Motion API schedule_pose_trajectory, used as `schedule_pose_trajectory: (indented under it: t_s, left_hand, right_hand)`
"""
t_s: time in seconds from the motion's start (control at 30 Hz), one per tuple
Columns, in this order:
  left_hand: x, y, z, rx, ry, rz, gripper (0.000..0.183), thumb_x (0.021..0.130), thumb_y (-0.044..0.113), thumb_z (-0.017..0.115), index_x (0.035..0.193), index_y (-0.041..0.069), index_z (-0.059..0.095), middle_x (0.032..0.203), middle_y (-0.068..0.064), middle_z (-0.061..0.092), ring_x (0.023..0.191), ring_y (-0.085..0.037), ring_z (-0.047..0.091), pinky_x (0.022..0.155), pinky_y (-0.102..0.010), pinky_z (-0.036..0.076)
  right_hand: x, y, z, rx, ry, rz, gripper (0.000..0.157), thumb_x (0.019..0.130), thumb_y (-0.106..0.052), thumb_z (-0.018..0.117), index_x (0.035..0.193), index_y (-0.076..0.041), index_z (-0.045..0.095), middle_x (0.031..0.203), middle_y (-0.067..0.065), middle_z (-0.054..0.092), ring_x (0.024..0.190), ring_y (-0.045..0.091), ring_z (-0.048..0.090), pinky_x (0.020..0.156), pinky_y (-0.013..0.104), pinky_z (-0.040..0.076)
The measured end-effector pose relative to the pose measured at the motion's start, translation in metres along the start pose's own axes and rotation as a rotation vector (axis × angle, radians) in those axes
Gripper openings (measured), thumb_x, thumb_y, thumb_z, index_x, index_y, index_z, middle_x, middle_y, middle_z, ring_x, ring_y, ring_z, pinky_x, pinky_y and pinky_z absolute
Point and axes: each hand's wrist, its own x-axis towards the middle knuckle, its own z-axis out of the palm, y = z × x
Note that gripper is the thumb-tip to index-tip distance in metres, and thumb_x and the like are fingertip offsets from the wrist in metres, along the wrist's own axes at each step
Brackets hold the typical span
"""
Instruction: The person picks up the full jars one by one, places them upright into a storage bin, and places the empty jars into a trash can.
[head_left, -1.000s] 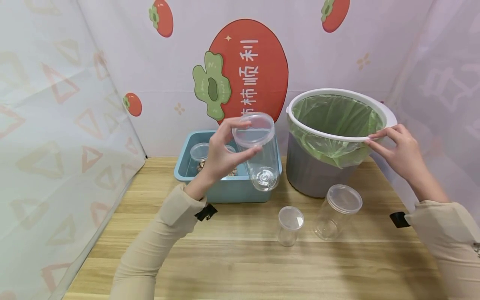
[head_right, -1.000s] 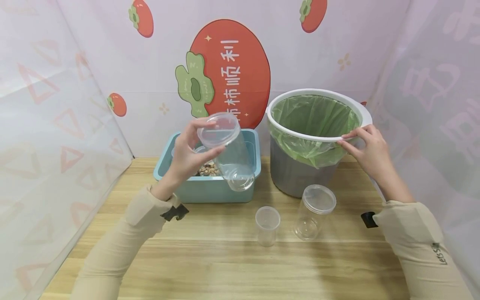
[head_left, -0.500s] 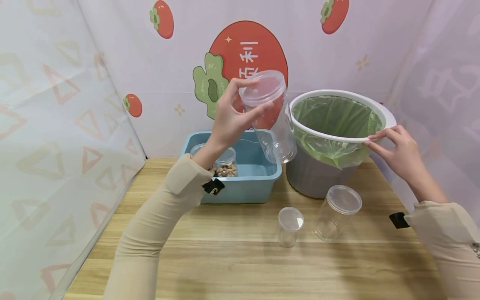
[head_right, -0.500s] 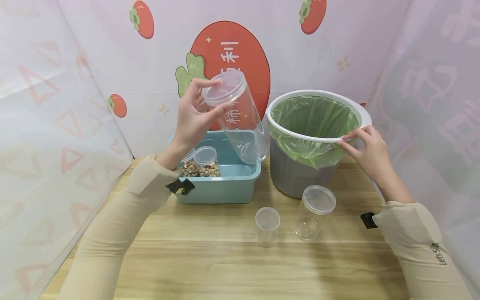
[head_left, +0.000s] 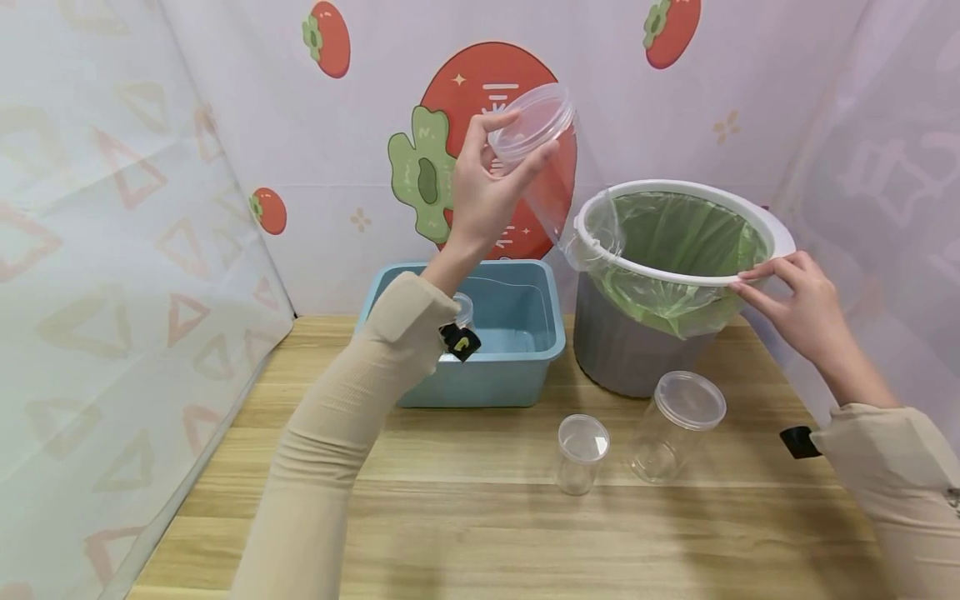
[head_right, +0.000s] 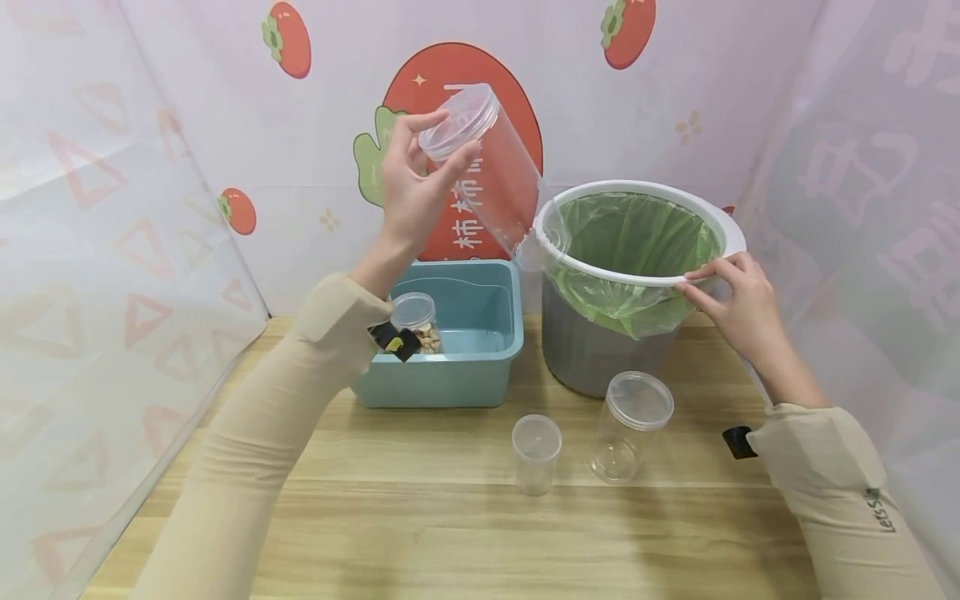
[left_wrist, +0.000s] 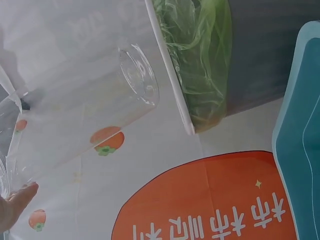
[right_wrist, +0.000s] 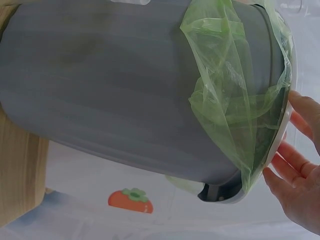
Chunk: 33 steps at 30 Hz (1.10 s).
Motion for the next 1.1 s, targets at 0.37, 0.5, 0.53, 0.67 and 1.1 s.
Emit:
schedule_pose_trajectory:
  t_s: [0.37,0.5,0.53,0.67,1.1]
  left_hand:
    - [0.014,-0.014,0.027,0.004,0.010,-0.095,0.049,0.078,0.008,0.066,0.120,0.001,0.041,0.119,-0.007,0.047,0.092,-0.009,0.055,0.082,-0.016,0.042]
    - [0.020,-0.031,0.037,0.047,-0.007,-0.105,0.051,0.078,0.012,0.067,0.120,0.004,0.041,0.124,-0.001,0.044,0.072,-0.008,0.048,0.064,-0.016,0.044]
    - [0.021,-0.037,0.039,0.058,-0.007,-0.095,0.051,0.077,0.013,0.068,0.120,0.004,0.041,0.124,-0.001,0.044,0.070,-0.007,0.046,0.062,-0.016,0.044]
    - [0.023,-0.060,0.051,0.123,-0.015,-0.071,0.052,0.077,0.018,0.069,0.119,0.005,0.042,0.124,0.000,0.044,0.064,-0.008,0.041,0.061,-0.015,0.042]
    - [-0.008,-0.090,0.054,0.448,-0.248,-0.091,0.050,0.080,0.023,0.066,0.124,0.007,0.047,0.126,-0.006,0.043,0.118,-0.012,0.039,0.092,-0.016,0.033]
  right_hand:
    - [0.000,0.001,0.001,0.004,-0.002,0.004,0.017,0.073,-0.004,0.070,0.086,0.004,0.062,0.083,-0.029,0.033,0.080,-0.015,0.028,0.065,0.031,0.025]
    - [0.001,0.001,0.001,0.009,0.000,0.000,0.017,0.073,-0.004,0.070,0.086,0.004,0.062,0.083,-0.029,0.033,0.080,-0.015,0.029,0.065,0.031,0.025]
    - [0.001,0.001,0.001,0.009,0.002,-0.001,0.017,0.073,-0.005,0.070,0.086,0.004,0.062,0.083,-0.029,0.033,0.080,-0.015,0.029,0.065,0.030,0.025]
    - [0.000,0.002,0.000,0.013,0.011,-0.005,0.017,0.073,-0.003,0.070,0.086,0.005,0.062,0.083,-0.028,0.034,0.079,-0.016,0.029,0.064,0.028,0.025]
    - [0.000,0.002,0.001,0.017,0.009,0.007,0.018,0.074,-0.004,0.070,0.087,0.005,0.061,0.083,-0.028,0.034,0.080,-0.015,0.029,0.065,0.026,0.025]
